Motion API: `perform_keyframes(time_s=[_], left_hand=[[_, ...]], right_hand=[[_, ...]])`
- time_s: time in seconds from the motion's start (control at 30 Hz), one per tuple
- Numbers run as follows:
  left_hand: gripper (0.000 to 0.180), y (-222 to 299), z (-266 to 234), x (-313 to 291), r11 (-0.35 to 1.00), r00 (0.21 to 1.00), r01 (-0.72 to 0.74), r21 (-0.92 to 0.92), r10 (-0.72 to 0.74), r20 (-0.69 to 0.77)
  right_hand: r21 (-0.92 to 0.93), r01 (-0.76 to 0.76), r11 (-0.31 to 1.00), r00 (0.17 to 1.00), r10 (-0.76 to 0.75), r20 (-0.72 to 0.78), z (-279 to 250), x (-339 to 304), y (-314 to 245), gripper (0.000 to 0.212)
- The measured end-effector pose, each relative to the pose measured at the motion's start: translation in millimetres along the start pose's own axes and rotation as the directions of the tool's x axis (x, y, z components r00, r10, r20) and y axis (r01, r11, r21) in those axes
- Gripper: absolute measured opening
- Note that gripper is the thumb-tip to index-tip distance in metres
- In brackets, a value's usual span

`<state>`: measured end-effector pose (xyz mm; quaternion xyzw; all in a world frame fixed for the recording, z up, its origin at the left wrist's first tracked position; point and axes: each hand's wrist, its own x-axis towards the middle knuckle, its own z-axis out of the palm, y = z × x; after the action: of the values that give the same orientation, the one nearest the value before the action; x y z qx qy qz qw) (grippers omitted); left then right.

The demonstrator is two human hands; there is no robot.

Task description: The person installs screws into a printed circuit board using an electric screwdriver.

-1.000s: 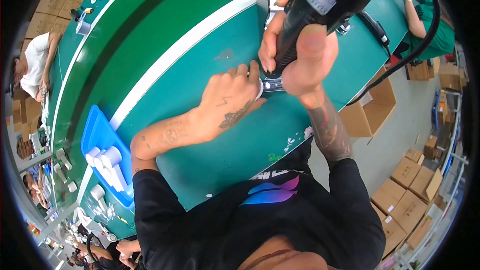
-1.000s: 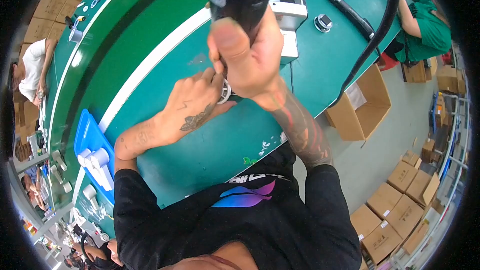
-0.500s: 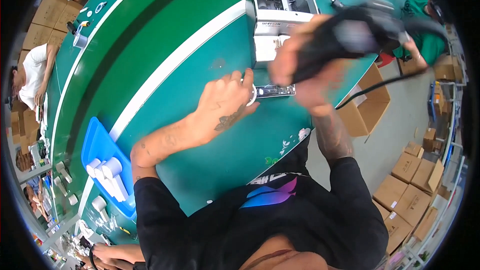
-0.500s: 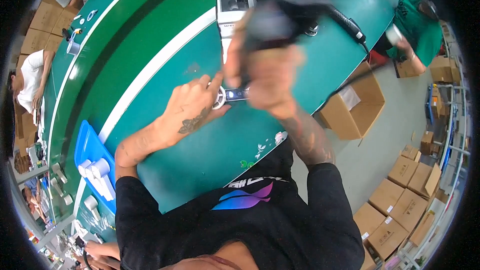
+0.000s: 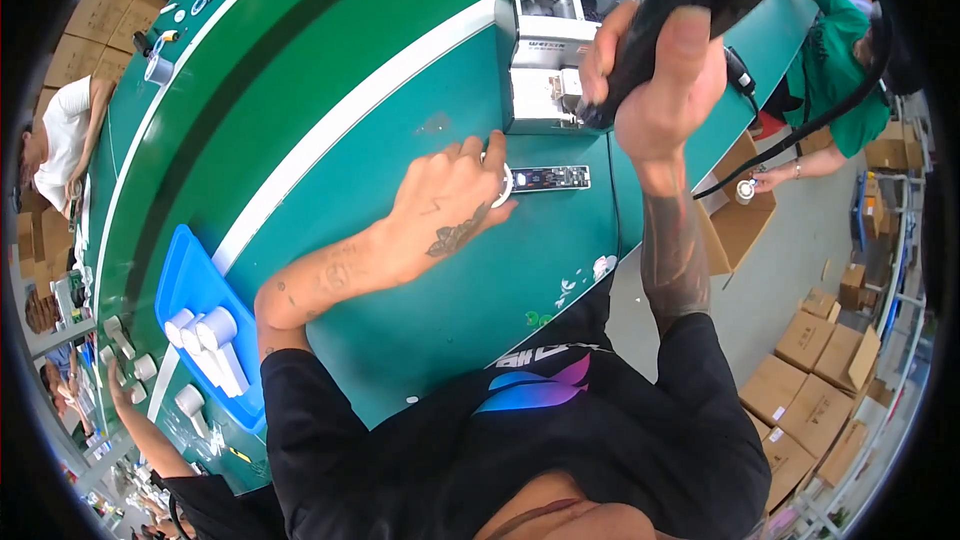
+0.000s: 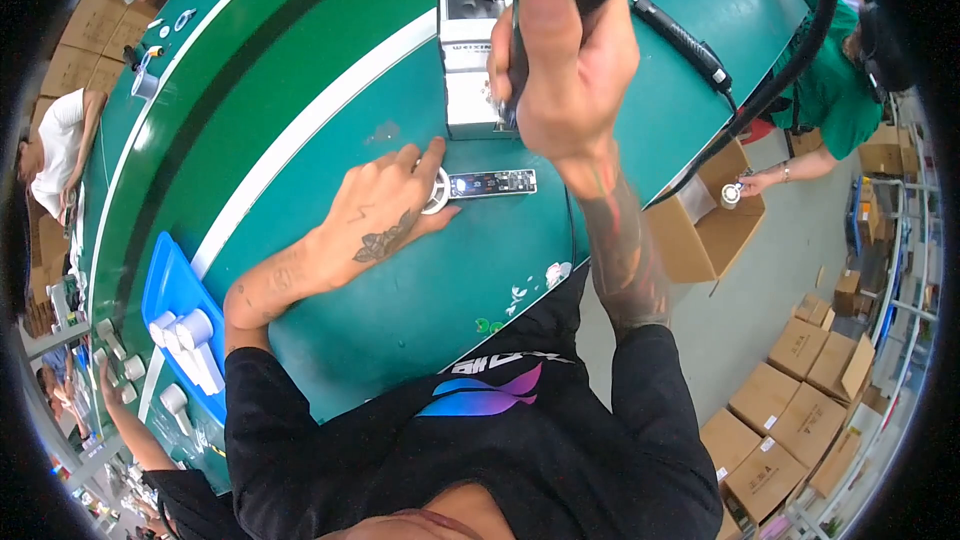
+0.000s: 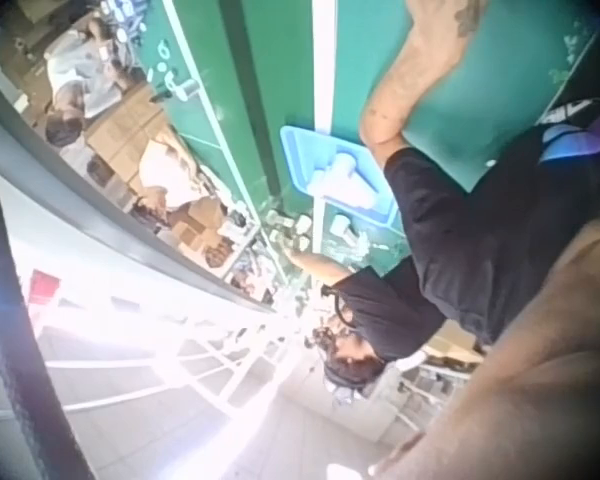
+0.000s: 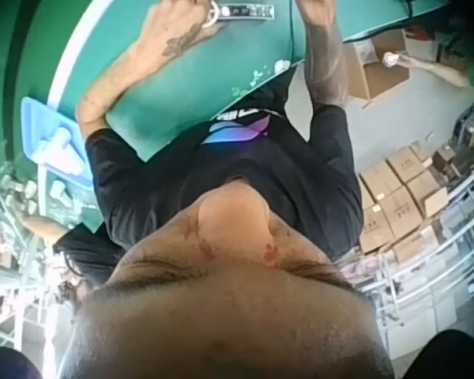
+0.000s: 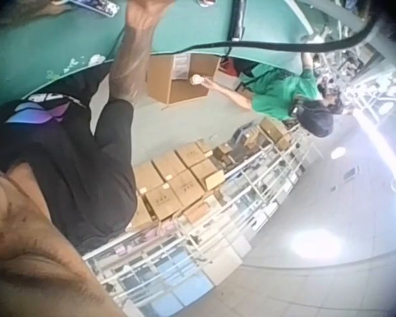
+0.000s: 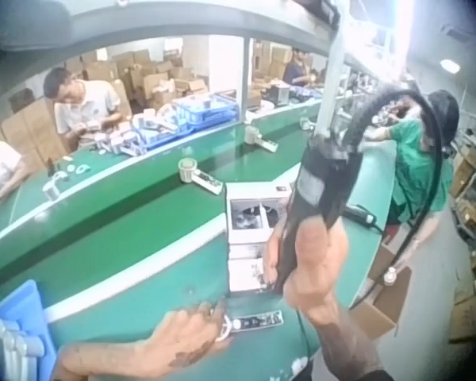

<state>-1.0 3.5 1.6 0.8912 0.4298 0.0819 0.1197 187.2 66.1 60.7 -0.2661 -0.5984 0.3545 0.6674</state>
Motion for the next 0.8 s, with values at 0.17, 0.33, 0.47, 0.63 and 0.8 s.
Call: perform_keyframes(time_s=[0.17,0.33,0.47,0.63,0.8], left_hand=[[0.063,1.7,-5.4,1.0,0.999,0.999,-0.033,-0.013,0.033,0.009],[0.063,0.0,-1.2,0.8,1.000,0.999,-0.025,-0.005,0.026,0.024],[0.064,0.7,-1.0,0.8,1.000,1.000,-0.016,-0.010,0.016,0.023],[0.063,1.4,1.3,-0.6,0.999,1.000,-0.024,0.027,0.024,0.004],[0.063,1.8,1.1,-3.1,0.998,0.998,-0.047,0.045,0.048,-0.030]], right_hand=[[0.098,-0.203,0.974,0.979,0.204,0.004,9.9,-32.0,-13.2,0.092],[0.111,-0.232,0.966,0.972,0.225,0.072,25.7,-40.5,-11.6,0.094],[0.101,-0.224,0.969,0.972,0.215,0.090,26.1,-45.1,-3.9,0.092],[0.124,-0.227,0.966,0.971,0.215,0.107,25.9,-51.8,-0.2,0.089],[0.176,-0.223,0.959,0.970,0.200,0.137,28.0,-63.8,0.9,0.084]])
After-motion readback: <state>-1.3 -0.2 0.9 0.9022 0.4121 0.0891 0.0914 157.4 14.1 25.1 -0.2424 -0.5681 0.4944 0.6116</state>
